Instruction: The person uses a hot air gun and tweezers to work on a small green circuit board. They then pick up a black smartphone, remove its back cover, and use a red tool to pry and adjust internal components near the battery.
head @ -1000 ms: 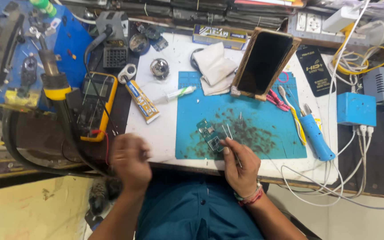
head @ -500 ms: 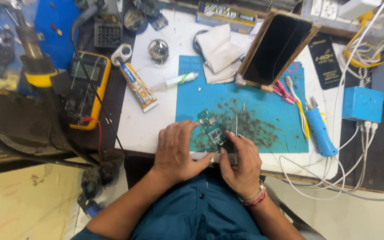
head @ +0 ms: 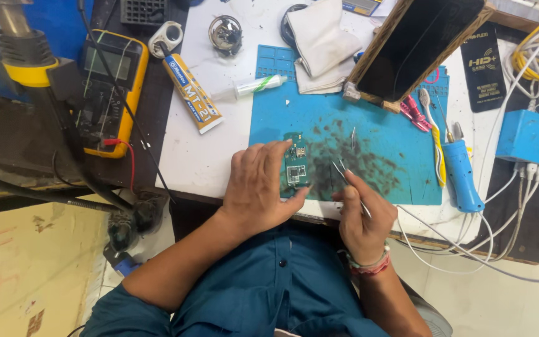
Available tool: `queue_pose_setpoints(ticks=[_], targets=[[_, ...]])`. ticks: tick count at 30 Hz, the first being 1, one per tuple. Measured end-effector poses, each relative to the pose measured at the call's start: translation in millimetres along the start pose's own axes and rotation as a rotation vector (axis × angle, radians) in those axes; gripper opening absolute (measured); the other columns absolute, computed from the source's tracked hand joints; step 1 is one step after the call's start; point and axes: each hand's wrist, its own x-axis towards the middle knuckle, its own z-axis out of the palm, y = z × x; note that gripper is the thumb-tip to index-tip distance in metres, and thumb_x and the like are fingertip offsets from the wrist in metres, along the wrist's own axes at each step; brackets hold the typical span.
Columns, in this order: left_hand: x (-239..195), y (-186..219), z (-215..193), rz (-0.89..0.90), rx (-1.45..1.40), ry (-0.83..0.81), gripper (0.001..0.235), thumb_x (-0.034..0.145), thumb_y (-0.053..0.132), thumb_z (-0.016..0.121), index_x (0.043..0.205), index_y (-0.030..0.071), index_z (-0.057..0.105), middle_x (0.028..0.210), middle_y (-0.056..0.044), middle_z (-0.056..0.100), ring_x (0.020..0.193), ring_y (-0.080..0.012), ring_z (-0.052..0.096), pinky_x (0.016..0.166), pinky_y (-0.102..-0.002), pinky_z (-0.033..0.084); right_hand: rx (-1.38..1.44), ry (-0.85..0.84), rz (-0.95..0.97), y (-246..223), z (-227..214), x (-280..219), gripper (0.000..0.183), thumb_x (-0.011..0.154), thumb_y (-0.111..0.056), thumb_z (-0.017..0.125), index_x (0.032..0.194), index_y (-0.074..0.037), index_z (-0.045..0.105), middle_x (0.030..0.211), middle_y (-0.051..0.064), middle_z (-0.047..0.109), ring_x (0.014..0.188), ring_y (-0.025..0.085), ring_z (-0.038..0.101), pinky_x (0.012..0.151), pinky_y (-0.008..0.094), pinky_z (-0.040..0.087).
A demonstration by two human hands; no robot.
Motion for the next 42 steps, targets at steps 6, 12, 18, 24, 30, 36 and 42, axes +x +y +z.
queue_pose_setpoints(ticks=[6, 12, 18, 24, 30, 36, 42], targets=[[1, -11, -8, 0.027, -0.040, -0.015, 0.078, 0.071, 0.023, 0.079, 0.137, 0.000, 0.045, 0.129, -0.014, 0.053, 0.120, -0.0347, 0.053, 0.105, -0.049, 0.037, -0.122, -0.005, -0.023, -9, -3, 10, 0.020, 0.099, -0.006, 0.071, 0.117, 0.002, 0.073, 0.089, 0.014, 0.072, 0.073, 0.016, 0.067, 0.067, 0.026, 0.050], [-5, -8, -5, -0.062, 0.115, 0.084, 0.068, 0.072, 0.038, 0.082, 0.124, 0.005, 0.054, 0.128, -0.014, 0.049, 0.120, -0.0343, 0.048, 0.103, -0.051, 0.034, 0.101, 0.064, 0.170, -3, 4, 4, 0.021, 0.097, -0.003, 0.073, 0.118, 0.002, 0.071, 0.093, 0.009, 0.072, 0.077, 0.010, 0.064, 0.070, 0.023, 0.050], [-3, -8, -1, -0.095, 0.187, 0.056, 0.057, 0.076, 0.040, 0.079, 0.117, 0.005, 0.060, 0.127, -0.013, 0.049, 0.123, -0.0327, 0.045, 0.103, -0.049, 0.033, 0.309, 0.001, 0.145, 0, 17, 4, 0.020, 0.096, 0.003, 0.073, 0.116, 0.003, 0.073, 0.108, 0.010, 0.075, 0.095, 0.011, 0.068, 0.084, 0.023, 0.054], [-5, -10, 1, -0.093, 0.182, 0.054, 0.052, 0.079, 0.038, 0.077, 0.117, 0.006, 0.061, 0.127, -0.013, 0.049, 0.123, -0.0324, 0.045, 0.103, -0.049, 0.033, 0.313, -0.051, 0.128, -6, 26, 18, 0.019, 0.094, 0.003, 0.075, 0.113, 0.003, 0.075, 0.105, 0.012, 0.075, 0.091, 0.011, 0.068, 0.080, 0.023, 0.054], [-6, -11, 1, -0.097, 0.162, 0.041, 0.050, 0.081, 0.037, 0.077, 0.117, 0.006, 0.061, 0.126, -0.012, 0.049, 0.122, -0.0311, 0.046, 0.101, -0.049, 0.033, 0.208, -0.087, 0.033, -10, 28, 23, 0.021, 0.092, 0.003, 0.077, 0.113, 0.001, 0.076, 0.102, 0.012, 0.077, 0.088, 0.016, 0.068, 0.082, 0.026, 0.053], [-6, -11, 1, -0.089, 0.165, 0.052, 0.049, 0.081, 0.037, 0.077, 0.116, 0.006, 0.062, 0.125, -0.011, 0.050, 0.121, -0.0308, 0.046, 0.101, -0.049, 0.033, 0.158, -0.097, 0.012, -11, 30, 26, 0.022, 0.090, 0.002, 0.079, 0.112, 0.001, 0.076, 0.101, 0.012, 0.077, 0.085, 0.017, 0.067, 0.081, 0.028, 0.051], [-5, -11, 1, -0.091, 0.164, 0.052, 0.049, 0.081, 0.037, 0.077, 0.116, 0.006, 0.062, 0.125, -0.011, 0.050, 0.120, -0.0304, 0.047, 0.101, -0.048, 0.033, 0.143, -0.095, 0.007, -10, 32, 27, 0.022, 0.090, 0.000, 0.080, 0.112, 0.000, 0.076, 0.100, 0.012, 0.078, 0.082, 0.016, 0.066, 0.078, 0.028, 0.050]])
